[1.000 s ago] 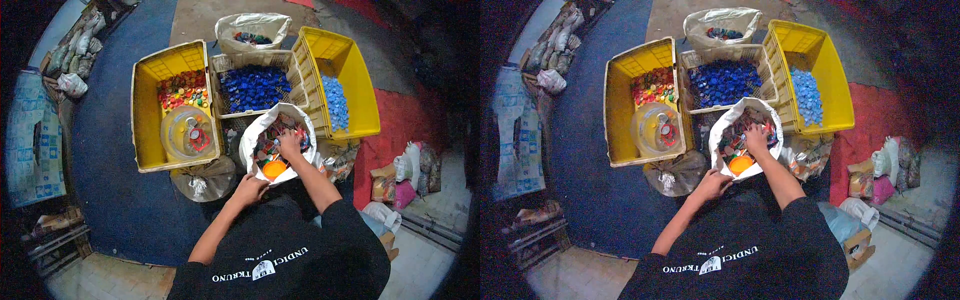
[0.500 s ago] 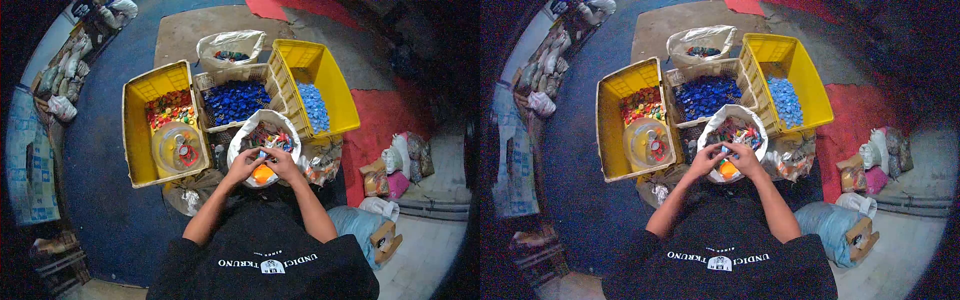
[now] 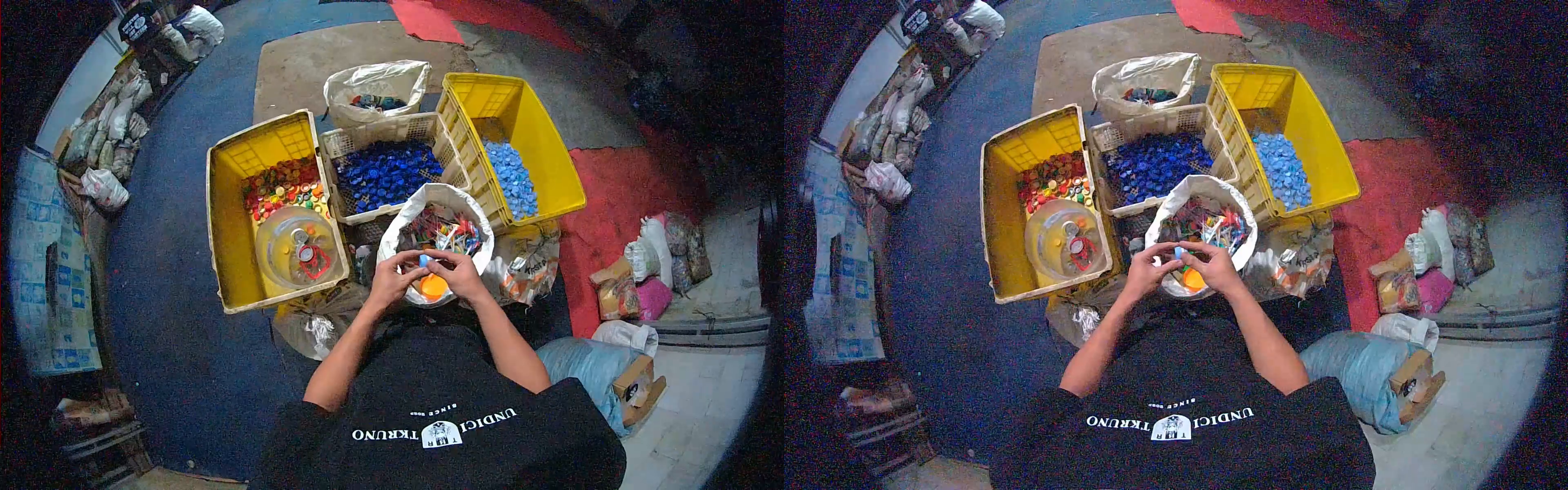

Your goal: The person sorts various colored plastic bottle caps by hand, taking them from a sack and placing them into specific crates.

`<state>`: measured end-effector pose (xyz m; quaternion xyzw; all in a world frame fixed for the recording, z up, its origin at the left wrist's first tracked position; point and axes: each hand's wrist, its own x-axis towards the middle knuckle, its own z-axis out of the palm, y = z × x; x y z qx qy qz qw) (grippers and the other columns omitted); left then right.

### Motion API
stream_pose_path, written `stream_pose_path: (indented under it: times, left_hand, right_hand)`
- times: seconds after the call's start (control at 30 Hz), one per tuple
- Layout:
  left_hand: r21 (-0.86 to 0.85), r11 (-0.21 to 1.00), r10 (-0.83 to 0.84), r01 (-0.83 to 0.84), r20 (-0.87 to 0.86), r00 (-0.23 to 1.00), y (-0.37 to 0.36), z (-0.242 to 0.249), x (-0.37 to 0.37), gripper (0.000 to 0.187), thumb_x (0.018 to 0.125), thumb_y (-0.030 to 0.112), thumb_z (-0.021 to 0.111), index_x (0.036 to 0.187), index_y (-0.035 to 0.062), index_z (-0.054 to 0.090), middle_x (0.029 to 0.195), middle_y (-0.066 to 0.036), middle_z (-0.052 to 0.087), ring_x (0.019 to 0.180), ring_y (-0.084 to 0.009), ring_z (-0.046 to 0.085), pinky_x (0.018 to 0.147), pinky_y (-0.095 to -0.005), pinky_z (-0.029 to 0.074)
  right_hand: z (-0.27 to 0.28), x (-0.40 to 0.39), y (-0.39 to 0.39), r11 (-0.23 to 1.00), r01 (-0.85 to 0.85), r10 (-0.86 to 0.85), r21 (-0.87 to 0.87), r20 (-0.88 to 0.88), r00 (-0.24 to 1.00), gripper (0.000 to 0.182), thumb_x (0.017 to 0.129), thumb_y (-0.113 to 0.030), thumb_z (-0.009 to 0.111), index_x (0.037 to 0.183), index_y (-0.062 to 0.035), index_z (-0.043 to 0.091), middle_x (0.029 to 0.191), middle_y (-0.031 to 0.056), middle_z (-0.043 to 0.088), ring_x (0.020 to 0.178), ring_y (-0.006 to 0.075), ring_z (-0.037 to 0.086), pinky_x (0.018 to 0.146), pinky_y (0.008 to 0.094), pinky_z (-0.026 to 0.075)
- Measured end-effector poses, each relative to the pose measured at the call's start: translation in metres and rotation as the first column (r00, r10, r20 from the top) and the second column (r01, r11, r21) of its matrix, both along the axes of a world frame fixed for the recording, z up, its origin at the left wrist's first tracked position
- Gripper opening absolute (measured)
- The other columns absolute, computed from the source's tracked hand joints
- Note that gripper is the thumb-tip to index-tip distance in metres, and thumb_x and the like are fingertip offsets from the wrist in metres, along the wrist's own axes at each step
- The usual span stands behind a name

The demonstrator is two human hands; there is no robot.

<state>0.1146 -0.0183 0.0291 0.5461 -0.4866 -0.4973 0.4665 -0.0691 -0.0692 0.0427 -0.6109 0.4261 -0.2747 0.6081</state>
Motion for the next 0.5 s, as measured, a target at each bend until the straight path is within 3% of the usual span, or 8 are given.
stream_pose_path:
  times: [0.17,0.23,0.3,0.37,0.5]
  left_hand:
    - [-0.102,0.993,0.062,-0.058,0.038,0.997,0.002,0.005,-0.001,0.037,0.078,0.016,0.077,0.112,0.0068,0.067,0.090,-0.003,0.068,0.078,-0.0080,0.059,0.073,-0.0257,0.049]
    - [-0.088,0.995,0.047,-0.044,0.025,0.999,0.002,0.002,0.002,0.037,0.079,0.016,0.076,0.113,0.0060,0.066,0.092,-0.003,0.068,0.079,-0.0086,0.060,0.073,-0.0259,0.050]
    - [-0.071,0.997,0.029,-0.028,0.012,0.999,0.002,-0.004,0.002,0.037,0.080,0.017,0.075,0.114,0.0052,0.065,0.094,-0.004,0.068,0.080,-0.0092,0.061,0.073,-0.0260,0.050]
    - [0.007,0.994,0.106,-0.105,-0.118,0.987,0.002,-0.012,0.000,0.036,0.081,0.018,0.074,0.114,0.0047,0.064,0.093,-0.005,0.069,0.080,-0.0108,0.062,0.070,-0.0262,0.050]
    - [0.015,0.989,0.151,-0.150,-0.092,0.984,-0.001,-0.010,0.004,0.040,0.082,0.021,0.073,0.116,0.0033,0.061,0.098,-0.006,0.067,0.083,-0.0118,0.062,0.070,-0.0261,0.050]
  right_hand:
    - [-0.010,0.000,-0.004,0.999,0.002,-0.005,0.052,0.056,0.998,0.034,0.089,-0.016,0.067,0.118,0.0007,0.062,0.106,0.0082,0.067,0.093,0.0125,0.063,0.084,0.0264,0.051]
    - [-0.012,0.000,-0.004,0.983,0.061,-0.087,0.173,0.146,0.985,0.035,0.087,-0.021,0.069,0.116,-0.0008,0.064,0.106,0.0094,0.068,0.096,0.0138,0.063,0.087,0.0275,0.049]
    - [-0.011,0.000,0.000,0.987,0.087,-0.103,0.135,0.119,0.988,0.035,0.086,-0.020,0.070,0.115,-0.0006,0.065,0.105,0.0088,0.068,0.094,0.0132,0.063,0.085,0.0268,0.050]
    - [-0.008,0.000,0.003,0.988,0.117,-0.126,0.099,0.093,0.988,0.034,0.086,-0.018,0.071,0.113,-0.0003,0.065,0.103,0.0083,0.068,0.092,0.0127,0.063,0.083,0.0260,0.050]
    - [0.000,-0.002,0.005,0.977,0.192,-0.195,0.098,0.019,0.981,0.030,0.082,-0.014,0.075,0.108,-0.0005,0.067,0.099,0.0066,0.068,0.086,0.0118,0.064,0.077,0.0246,0.051]
